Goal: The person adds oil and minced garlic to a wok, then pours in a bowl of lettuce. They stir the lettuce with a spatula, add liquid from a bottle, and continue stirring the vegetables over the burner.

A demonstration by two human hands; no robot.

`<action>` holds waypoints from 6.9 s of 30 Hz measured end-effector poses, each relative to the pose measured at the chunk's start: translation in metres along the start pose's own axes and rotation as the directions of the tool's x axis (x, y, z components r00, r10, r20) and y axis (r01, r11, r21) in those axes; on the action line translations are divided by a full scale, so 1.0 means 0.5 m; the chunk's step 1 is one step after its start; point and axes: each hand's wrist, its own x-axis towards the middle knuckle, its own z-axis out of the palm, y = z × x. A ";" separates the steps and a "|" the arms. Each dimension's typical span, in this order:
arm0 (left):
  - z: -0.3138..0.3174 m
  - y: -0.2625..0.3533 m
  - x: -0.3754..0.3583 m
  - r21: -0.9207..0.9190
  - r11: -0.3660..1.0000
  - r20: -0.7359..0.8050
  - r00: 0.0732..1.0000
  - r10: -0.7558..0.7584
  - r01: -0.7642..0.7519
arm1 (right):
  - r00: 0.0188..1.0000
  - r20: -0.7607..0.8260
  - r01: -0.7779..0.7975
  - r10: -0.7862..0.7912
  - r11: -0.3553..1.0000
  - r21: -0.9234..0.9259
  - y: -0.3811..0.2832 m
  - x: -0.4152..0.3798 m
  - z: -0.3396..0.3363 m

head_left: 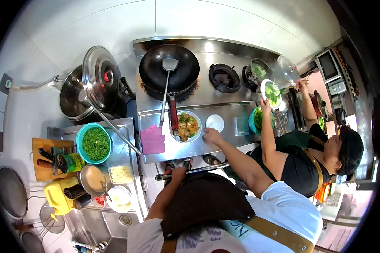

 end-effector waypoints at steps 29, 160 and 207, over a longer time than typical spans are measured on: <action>-0.031 0.004 -0.006 -0.048 0.999 0.091 0.996 -0.015 0.019 | 0.972 0.212 0.159 -0.103 0.950 -0.268 -0.381 0.084 -0.550; -0.354 -0.245 -0.617 -0.702 0.483 -0.324 -0.370 -0.871 -0.523 | 0.621 0.212 0.690 -0.755 0.654 0.310 -0.488 -0.282 -0.041; -0.818 0.078 0.195 -0.255 0.930 -0.871 0.480 -0.101 -0.266 | 0.812 -0.541 0.289 -0.218 0.956 0.048 -0.170 -0.112 -0.265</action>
